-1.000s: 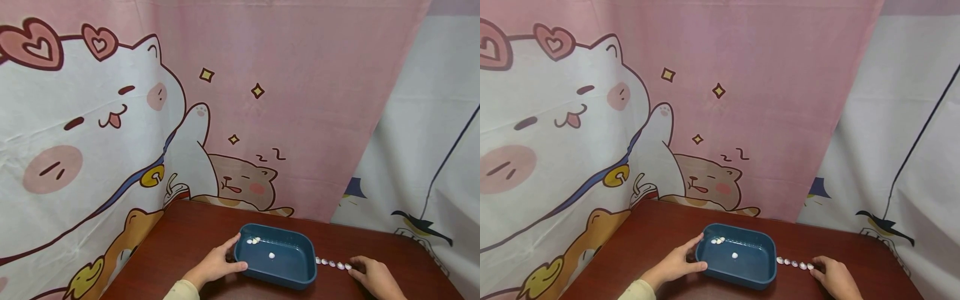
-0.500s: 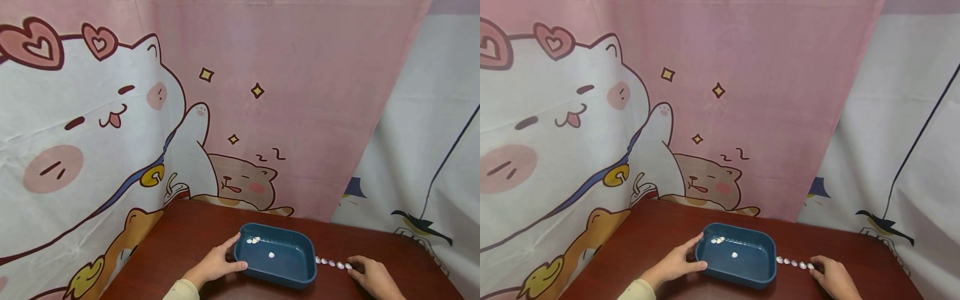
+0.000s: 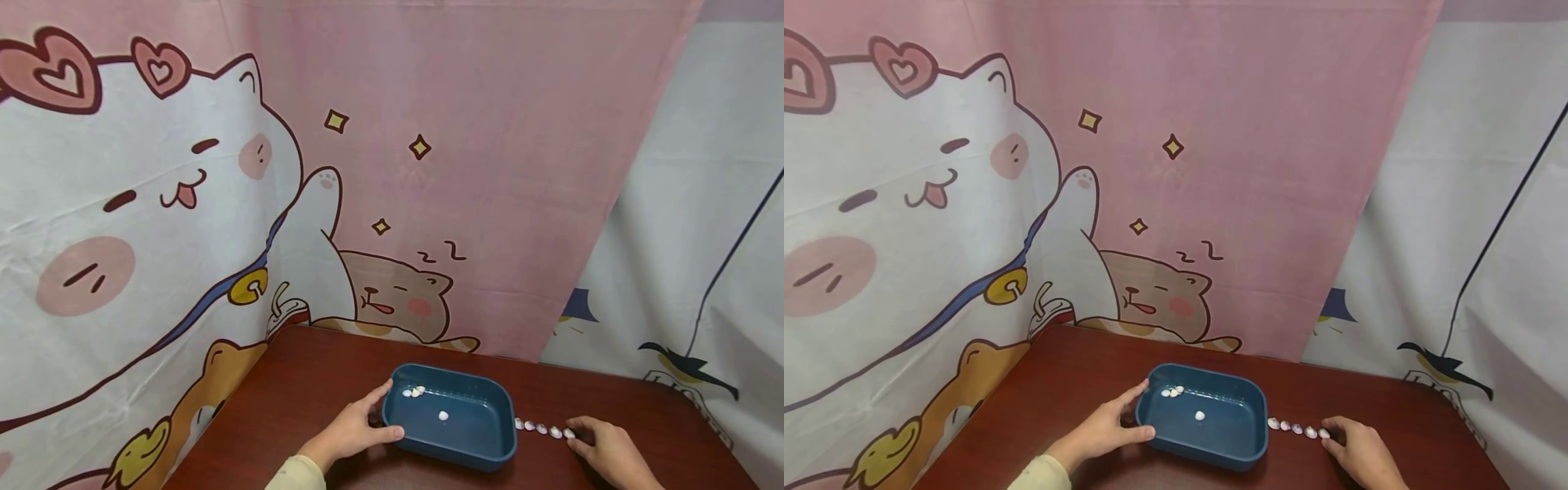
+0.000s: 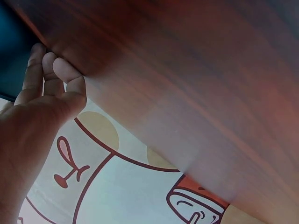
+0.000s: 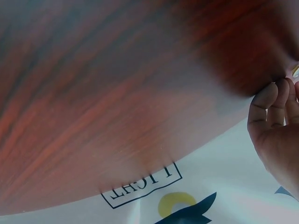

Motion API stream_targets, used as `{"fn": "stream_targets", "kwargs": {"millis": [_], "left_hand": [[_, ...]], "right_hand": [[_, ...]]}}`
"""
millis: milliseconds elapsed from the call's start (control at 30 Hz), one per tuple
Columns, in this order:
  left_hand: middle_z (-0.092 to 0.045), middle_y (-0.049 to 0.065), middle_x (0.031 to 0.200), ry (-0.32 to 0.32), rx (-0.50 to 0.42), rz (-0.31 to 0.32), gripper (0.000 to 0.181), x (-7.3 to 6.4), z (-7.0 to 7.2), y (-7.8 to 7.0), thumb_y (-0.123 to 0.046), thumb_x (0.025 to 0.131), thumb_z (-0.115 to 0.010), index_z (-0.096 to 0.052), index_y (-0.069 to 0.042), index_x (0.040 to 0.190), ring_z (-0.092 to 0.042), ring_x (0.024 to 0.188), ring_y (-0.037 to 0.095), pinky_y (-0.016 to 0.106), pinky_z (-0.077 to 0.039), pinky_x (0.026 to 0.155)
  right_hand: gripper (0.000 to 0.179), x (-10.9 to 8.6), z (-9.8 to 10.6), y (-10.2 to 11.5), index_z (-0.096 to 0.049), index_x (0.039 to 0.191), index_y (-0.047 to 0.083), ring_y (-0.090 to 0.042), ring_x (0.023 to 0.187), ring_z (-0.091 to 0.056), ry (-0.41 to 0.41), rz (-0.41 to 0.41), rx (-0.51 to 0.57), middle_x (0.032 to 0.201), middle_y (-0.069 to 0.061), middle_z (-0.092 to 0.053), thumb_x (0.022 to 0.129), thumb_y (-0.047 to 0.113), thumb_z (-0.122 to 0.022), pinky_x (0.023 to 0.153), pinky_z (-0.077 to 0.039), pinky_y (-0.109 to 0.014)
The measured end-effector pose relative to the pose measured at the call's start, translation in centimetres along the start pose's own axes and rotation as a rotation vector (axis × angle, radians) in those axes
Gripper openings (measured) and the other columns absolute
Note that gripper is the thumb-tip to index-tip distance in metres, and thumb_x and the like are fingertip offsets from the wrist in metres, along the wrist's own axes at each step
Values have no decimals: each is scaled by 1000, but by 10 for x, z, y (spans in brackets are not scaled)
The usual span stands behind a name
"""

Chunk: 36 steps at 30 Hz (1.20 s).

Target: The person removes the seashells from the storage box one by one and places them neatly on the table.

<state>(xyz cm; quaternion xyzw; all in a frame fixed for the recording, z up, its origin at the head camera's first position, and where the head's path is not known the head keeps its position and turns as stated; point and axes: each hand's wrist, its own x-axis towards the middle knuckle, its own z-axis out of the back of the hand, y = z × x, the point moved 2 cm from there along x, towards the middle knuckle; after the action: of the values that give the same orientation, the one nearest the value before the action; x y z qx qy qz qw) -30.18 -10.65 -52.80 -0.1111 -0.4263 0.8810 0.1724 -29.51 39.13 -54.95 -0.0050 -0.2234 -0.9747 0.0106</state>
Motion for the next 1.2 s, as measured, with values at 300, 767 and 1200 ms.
{"fn": "stream_targets", "kwargs": {"millis": [300,767,1200], "left_hand": [[-58,15,158,4,4,-2,101,0,4,0,-62,88,-81,-31,-31,170,-67,130,32,67,-51,108],[-62,16,154,3,-11,-7,101,-1,0,0,-62,88,-81,-31,-30,170,-68,127,31,65,-53,106],[-64,13,152,7,0,-16,98,1,-1,3,-62,90,-80,-30,-34,170,-68,125,28,64,-53,106]], "right_hand": [[42,3,14,21,-74,121,-2,-32,95,-75,-146,31,9,112,-20,-78,92,27,-83,81,-60,-54],[29,34,-48,198,-77,120,5,-29,99,-76,166,420,171,117,-12,-79,92,14,-84,85,-62,-52],[30,54,-81,204,-79,116,7,-12,84,-67,154,347,200,92,2,-75,87,5,-86,77,-58,-38]]}}
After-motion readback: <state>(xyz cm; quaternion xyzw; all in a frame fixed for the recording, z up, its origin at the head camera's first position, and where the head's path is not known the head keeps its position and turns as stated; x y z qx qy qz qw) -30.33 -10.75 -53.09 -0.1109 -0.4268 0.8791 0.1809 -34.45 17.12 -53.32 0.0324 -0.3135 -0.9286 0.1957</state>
